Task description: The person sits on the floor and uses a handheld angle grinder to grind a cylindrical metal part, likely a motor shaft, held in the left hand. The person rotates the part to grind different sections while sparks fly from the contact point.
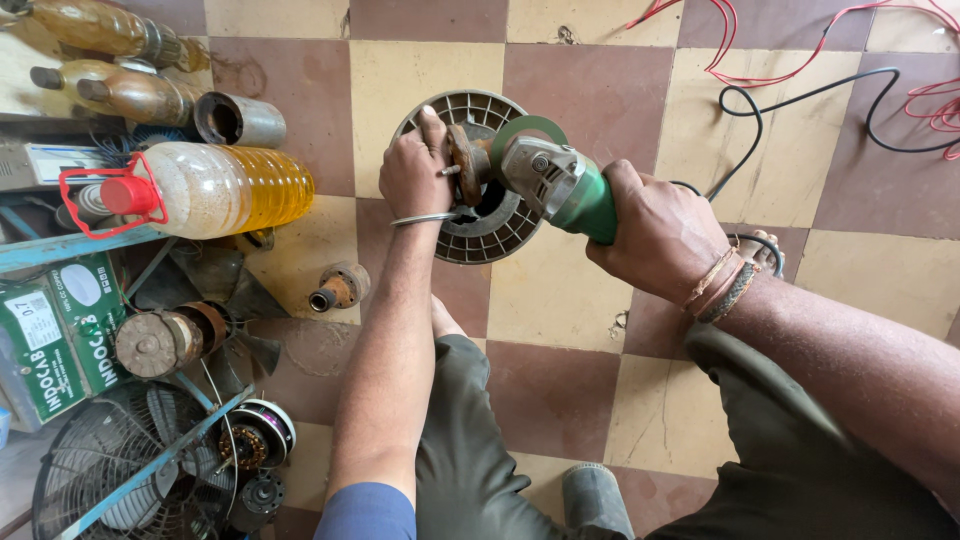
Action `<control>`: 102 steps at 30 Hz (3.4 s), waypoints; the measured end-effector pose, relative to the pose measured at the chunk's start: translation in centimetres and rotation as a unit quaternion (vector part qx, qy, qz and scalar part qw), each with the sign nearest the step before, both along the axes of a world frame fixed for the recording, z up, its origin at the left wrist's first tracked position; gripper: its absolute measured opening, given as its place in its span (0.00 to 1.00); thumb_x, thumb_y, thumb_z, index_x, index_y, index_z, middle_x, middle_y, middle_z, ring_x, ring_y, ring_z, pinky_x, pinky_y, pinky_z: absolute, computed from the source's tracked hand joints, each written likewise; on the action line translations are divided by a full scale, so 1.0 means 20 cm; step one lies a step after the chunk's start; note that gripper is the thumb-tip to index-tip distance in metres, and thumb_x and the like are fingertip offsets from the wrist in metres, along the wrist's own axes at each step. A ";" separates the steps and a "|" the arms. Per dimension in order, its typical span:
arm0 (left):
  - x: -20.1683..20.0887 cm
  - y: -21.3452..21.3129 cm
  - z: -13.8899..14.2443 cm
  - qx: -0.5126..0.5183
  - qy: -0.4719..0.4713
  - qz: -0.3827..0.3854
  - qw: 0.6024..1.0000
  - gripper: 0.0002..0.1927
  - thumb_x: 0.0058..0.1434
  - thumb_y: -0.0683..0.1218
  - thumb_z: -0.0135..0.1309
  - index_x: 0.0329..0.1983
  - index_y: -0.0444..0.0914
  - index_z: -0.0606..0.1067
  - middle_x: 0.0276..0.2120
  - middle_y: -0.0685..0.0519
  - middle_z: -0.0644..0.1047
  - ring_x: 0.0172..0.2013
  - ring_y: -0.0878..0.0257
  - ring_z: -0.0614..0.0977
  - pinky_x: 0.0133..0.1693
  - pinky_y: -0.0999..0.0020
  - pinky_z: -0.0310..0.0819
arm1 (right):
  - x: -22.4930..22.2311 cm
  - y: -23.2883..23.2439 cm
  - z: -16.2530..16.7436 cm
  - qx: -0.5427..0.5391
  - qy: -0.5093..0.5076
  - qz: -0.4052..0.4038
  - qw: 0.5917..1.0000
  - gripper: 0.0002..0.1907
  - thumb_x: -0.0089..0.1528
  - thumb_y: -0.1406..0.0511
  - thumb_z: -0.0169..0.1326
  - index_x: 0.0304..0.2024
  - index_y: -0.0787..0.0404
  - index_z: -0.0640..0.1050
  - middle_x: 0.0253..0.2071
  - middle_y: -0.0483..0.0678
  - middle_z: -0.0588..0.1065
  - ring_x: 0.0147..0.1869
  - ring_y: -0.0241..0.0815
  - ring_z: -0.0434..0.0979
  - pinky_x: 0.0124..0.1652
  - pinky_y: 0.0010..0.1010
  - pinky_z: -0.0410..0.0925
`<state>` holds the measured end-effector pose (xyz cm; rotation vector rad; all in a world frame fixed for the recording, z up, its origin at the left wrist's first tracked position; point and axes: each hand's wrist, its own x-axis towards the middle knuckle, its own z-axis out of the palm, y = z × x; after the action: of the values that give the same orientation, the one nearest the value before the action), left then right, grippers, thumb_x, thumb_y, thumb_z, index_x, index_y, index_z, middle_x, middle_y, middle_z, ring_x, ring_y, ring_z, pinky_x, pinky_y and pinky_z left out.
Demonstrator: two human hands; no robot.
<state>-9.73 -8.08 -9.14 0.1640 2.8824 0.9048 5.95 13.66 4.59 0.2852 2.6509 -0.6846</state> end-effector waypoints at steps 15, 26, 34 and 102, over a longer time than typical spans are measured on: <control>0.12 -0.05 -0.01 0.093 0.149 -0.040 0.984 0.30 0.77 0.57 0.37 0.24 0.38 0.77 0.19 0.45 0.76 0.21 0.48 0.79 0.26 0.51 0.71 | -0.14 -0.04 0.05 0.008 -0.036 -0.020 0.999 0.25 0.52 0.59 0.62 0.45 0.66 0.69 0.28 0.64 0.77 0.35 0.68 0.80 0.38 0.54 0.73; 0.14 -0.05 0.08 0.113 0.185 -0.032 0.976 0.26 0.78 0.53 0.39 0.26 0.39 0.76 0.21 0.46 0.76 0.21 0.48 0.78 0.25 0.53 0.70 | -0.14 -0.07 0.15 0.020 -0.072 -0.018 0.997 0.26 0.51 0.60 0.62 0.46 0.66 0.70 0.29 0.64 0.78 0.35 0.67 0.81 0.39 0.53 0.74; 0.14 -0.09 0.08 0.116 0.174 -0.033 0.977 0.27 0.77 0.52 0.40 0.21 0.39 0.73 0.16 0.47 0.73 0.17 0.50 0.75 0.22 0.53 0.67 | -0.05 -0.14 0.20 0.033 -0.095 -0.033 0.994 0.27 0.50 0.60 0.63 0.48 0.64 0.71 0.31 0.65 0.78 0.37 0.68 0.80 0.40 0.53 0.73; 0.13 -0.14 0.10 0.115 0.195 -0.033 0.974 0.27 0.76 0.53 0.41 0.21 0.41 0.76 0.16 0.49 0.75 0.16 0.52 0.77 0.21 0.55 0.68 | -0.06 -0.14 0.16 0.009 -0.050 -0.066 0.997 0.29 0.47 0.58 0.67 0.45 0.68 0.74 0.35 0.65 0.78 0.42 0.64 0.81 0.44 0.49 0.73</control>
<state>-7.15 -10.83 -7.08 0.5101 3.0809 1.3239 4.77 10.88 7.81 0.4895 2.5609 -0.6702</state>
